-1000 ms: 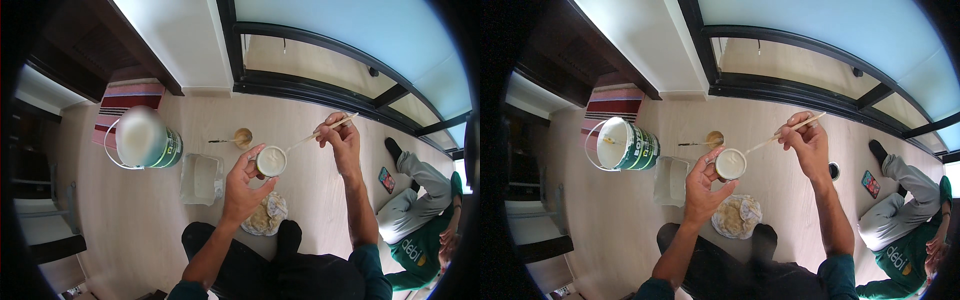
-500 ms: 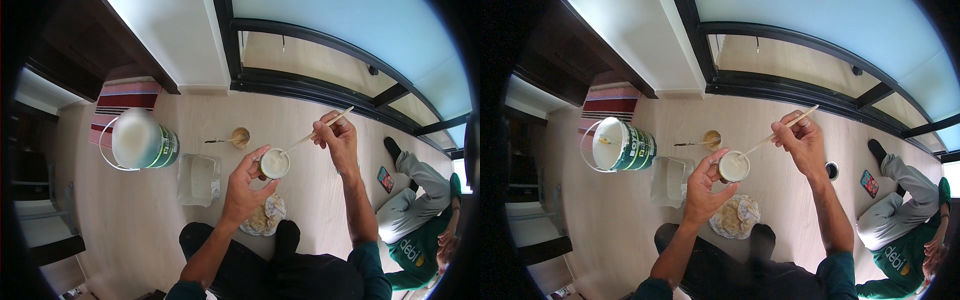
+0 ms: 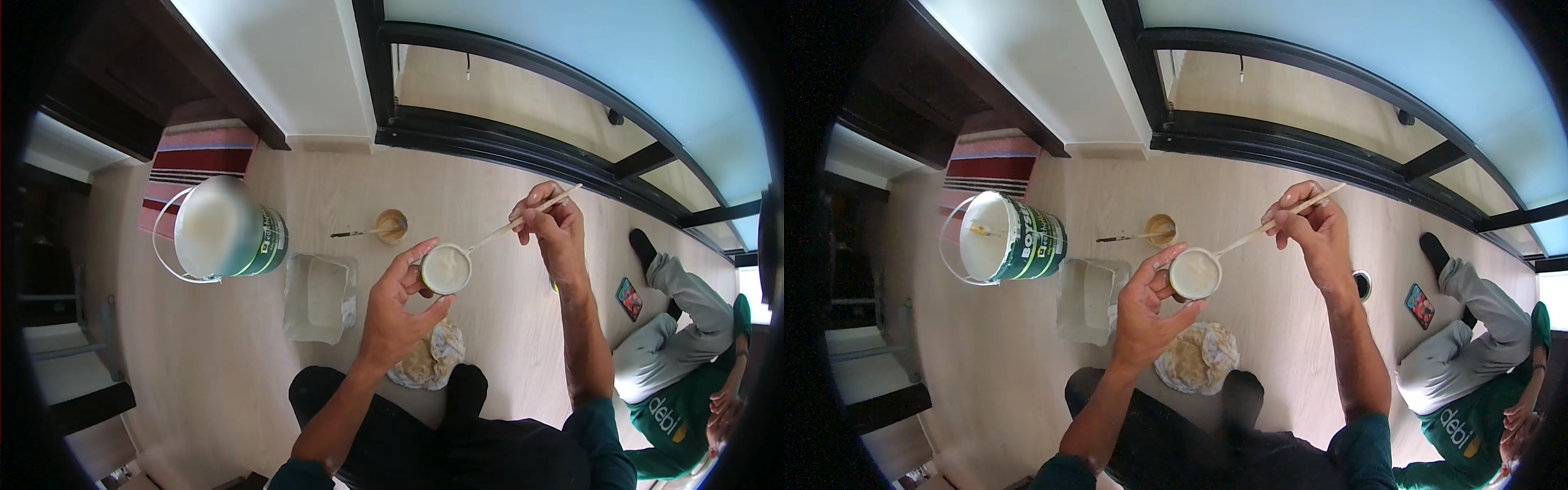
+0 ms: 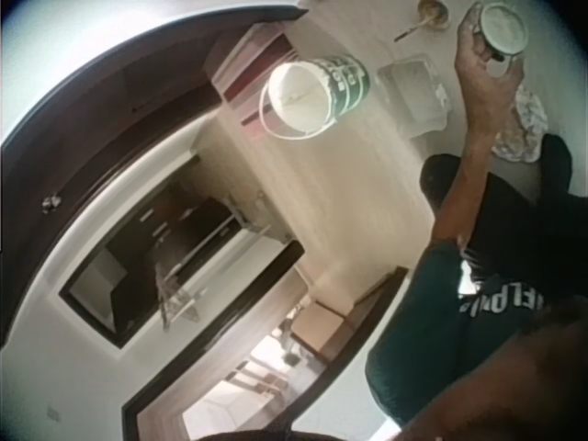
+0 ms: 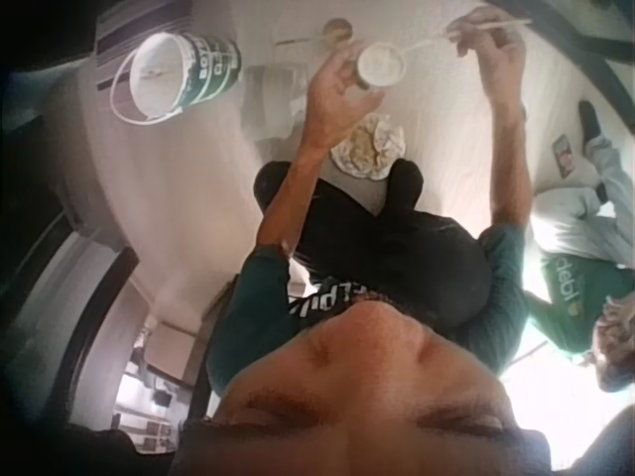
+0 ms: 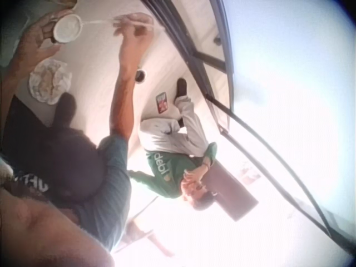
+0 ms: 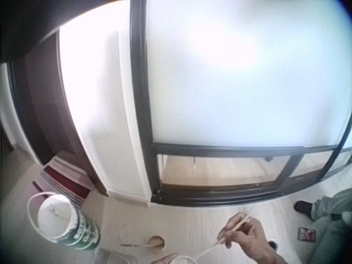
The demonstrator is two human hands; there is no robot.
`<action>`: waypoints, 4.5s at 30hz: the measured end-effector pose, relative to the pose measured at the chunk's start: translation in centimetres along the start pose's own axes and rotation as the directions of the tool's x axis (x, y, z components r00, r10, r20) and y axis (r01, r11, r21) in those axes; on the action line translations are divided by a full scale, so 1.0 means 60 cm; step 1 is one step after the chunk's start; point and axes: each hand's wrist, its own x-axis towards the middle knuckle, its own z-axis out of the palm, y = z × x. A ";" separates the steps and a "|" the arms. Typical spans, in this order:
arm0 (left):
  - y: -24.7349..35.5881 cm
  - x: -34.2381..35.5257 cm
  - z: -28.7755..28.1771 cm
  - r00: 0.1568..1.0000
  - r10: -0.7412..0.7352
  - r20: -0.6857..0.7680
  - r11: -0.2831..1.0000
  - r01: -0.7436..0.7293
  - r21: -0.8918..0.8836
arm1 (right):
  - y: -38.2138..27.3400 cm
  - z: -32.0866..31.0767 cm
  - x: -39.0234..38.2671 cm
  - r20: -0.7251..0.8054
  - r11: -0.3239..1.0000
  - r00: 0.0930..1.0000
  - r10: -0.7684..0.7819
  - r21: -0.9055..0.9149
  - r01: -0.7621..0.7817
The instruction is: The person stirs a white substance in a small container with a thin stick and applies it to the bottom edge of a sliding door frame while sitting on the floor.
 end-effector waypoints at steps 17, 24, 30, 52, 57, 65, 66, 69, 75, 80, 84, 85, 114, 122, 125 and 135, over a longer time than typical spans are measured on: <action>-0.059 -0.055 -0.025 0.982 -0.190 -0.026 0.972 0.184 -0.147 | 0.216 0.022 0.107 -0.231 0.916 0.973 -0.005 0.388 0.097; -0.167 -0.105 0.013 0.965 -0.259 0.044 0.944 0.263 -0.198 | 0.359 0.115 0.202 -0.259 0.972 0.962 -0.082 0.193 0.135; -0.222 -0.104 0.029 0.965 -0.240 -0.108 0.960 0.219 -0.177 | 0.384 0.170 0.252 -0.229 0.996 0.969 -0.089 -0.001 0.091; -0.238 -0.105 0.052 0.918 -0.345 -0.194 0.936 0.321 -0.143 | 0.406 0.189 0.311 -0.226 0.970 0.965 -0.136 -0.227 0.084; -0.241 -0.106 0.053 0.918 -0.357 -0.175 0.933 0.338 -0.127 | 0.413 0.187 0.312 -0.219 0.968 0.965 -0.147 -0.230 0.096; -0.235 -0.105 0.052 0.923 -0.348 -0.166 0.937 0.335 -0.101 | 0.409 0.195 0.311 -0.228 0.972 0.962 -0.148 -0.215 0.098; -0.233 -0.104 0.052 0.924 -0.349 -0.158 0.937 0.340 -0.083 | 0.409 0.193 0.310 -0.221 0.969 0.965 -0.144 -0.231 0.092; -0.230 -0.104 0.051 0.923 -0.352 -0.157 0.935 0.339 -0.104 | 0.410 0.191 0.307 -0.204 0.959 0.968 -0.148 -0.270 0.090; -0.230 -0.106 0.053 0.920 -0.359 -0.159 0.933 0.353 -0.063 | 0.415 0.190 0.307 -0.222 0.960 0.957 -0.186 -0.249 0.129; -0.231 -0.108 0.054 0.921 -0.352 -0.164 0.936 0.347 -0.064 | 0.412 0.193 0.307 -0.228 0.959 0.956 -0.185 -0.254 0.125; -0.233 -0.111 0.056 0.922 -0.346 -0.174 0.938 0.335 -0.089 | 0.408 0.198 0.306 -0.230 0.965 0.961 -0.154 -0.246 0.095; -0.232 -0.111 0.056 0.922 -0.350 -0.169 0.936 0.339 -0.091 | 0.410 0.197 0.306 -0.230 0.963 0.960 -0.158 -0.250 0.098; -0.228 -0.111 0.057 0.912 -0.381 -0.154 0.922 0.363 -0.132 | 0.412 0.191 0.298 -0.214 0.943 0.956 -0.201 -0.307 0.130; -0.231 -0.117 0.058 0.912 -0.379 -0.156 0.921 0.355 -0.163 | 0.409 0.189 0.297 -0.274 0.950 0.937 -0.215 -0.279 0.136; -0.224 -0.115 0.056 0.914 -0.388 -0.118 0.911 0.362 -0.195 | 0.411 0.189 0.295 -0.244 0.958 0.947 -0.211 -0.242 0.152; -0.222 -0.119 0.056 0.915 -0.393 -0.095 0.906 0.368 -0.212 | 0.419 0.195 0.302 -0.228 0.954 0.951 -0.208 -0.263 0.146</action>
